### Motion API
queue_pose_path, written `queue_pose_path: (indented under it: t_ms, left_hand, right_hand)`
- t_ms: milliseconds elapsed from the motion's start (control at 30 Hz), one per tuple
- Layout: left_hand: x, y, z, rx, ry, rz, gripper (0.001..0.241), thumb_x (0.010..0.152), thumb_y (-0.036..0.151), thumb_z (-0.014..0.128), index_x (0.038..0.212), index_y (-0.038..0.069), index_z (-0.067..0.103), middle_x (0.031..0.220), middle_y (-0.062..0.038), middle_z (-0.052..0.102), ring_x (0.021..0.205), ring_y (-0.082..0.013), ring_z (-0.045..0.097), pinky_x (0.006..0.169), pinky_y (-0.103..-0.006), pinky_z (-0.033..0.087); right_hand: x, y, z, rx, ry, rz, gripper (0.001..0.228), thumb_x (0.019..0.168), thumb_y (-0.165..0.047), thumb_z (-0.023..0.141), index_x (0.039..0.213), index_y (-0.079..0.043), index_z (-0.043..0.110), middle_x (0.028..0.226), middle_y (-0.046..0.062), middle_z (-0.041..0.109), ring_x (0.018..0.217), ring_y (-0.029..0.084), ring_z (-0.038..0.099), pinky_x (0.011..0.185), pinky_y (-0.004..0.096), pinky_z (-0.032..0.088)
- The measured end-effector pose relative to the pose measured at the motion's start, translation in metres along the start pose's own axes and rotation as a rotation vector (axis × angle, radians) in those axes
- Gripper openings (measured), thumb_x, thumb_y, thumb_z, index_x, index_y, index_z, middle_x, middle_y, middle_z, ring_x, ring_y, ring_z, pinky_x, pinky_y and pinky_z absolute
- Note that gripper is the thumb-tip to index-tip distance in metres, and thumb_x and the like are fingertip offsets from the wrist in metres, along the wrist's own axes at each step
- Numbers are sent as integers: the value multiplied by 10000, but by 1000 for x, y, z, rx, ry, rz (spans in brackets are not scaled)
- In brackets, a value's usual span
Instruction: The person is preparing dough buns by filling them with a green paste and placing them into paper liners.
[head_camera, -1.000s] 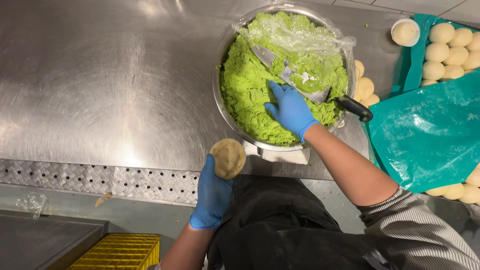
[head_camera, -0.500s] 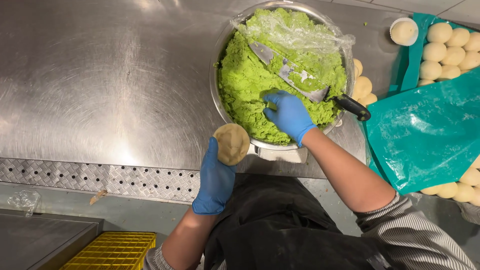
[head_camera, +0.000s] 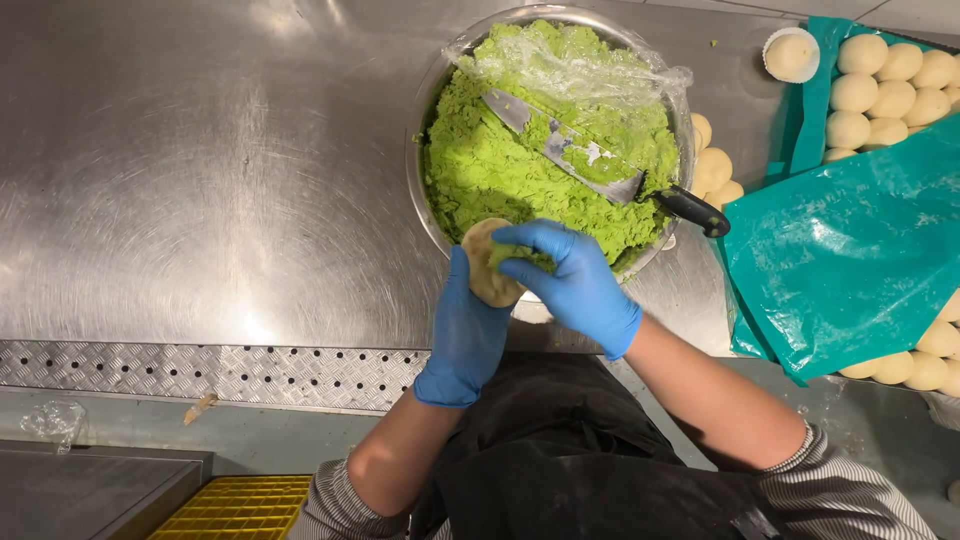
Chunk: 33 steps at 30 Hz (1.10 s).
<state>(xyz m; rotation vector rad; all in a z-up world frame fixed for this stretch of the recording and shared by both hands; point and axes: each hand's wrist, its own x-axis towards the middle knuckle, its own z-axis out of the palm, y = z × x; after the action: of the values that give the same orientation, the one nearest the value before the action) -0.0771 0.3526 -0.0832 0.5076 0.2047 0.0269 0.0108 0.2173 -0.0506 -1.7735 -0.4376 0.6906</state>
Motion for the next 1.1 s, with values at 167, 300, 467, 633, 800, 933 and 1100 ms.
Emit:
queue_pose_path:
  t_ms: [167,300,467,633,800,933,1100]
  left_hand:
    - [3,2,10,-50,48,-23,504,1119,428,298,1492,115,428,1393,-50,529,1306,-167,529,1126,-342,426]
    - [1,3,-14,-183,125,-35,497,1158,408,375,1546,99,406,1440,-52,511,1302,-184,512,1123,-347,426]
    - [-16,17,-42,-154,297,11,658,1050,481,438,1542,50,363,1506,-148,486,1395,-303,494,1150,-426,444]
    - [-27,18,-54,-175,384,-9,669,1042,473,408,1542,37,329,1520,-170,452,1394,-311,490,1149,-452,442]
    - [-36,14,-66,-208,366,-10,691,1065,473,393,1559,-1,304,1528,-211,424,1403,-333,477,1159,-450,429]
    - [-35,17,-61,-161,376,13,671,1060,455,391,1548,2,305,1521,-203,430,1396,-334,479,1156,-467,430]
    - [-27,18,-55,-163,331,19,654,1072,473,358,1539,15,330,1506,-185,446,1397,-320,478,1174,-459,413]
  right_hand:
    - [0,-6,10,-595,237,-610,331,818,-154,821,1137,-131,735,1060,58,750,1060,299,626,967,405,477]
    - [14,-2,-9,-708,274,-702,327,787,-211,810,1100,-130,758,1127,188,670,1094,329,560,960,434,438]
    - [47,51,-55,-632,239,-263,368,976,-223,736,1335,-147,707,1131,118,685,991,265,676,909,370,561]
    - [56,53,-24,-957,95,-462,475,865,-242,755,1319,-120,685,1178,173,686,945,342,695,791,433,567]
    - [67,66,-12,-1020,87,-560,330,888,-182,727,1212,-125,720,1177,147,715,930,353,707,743,434,579]
    - [72,69,-14,-1018,45,-389,249,911,-205,740,1145,-119,754,999,130,723,813,337,708,700,446,575]
    - [60,57,-28,-989,157,-502,204,930,-177,741,1119,-107,767,981,119,744,757,303,707,670,407,577]
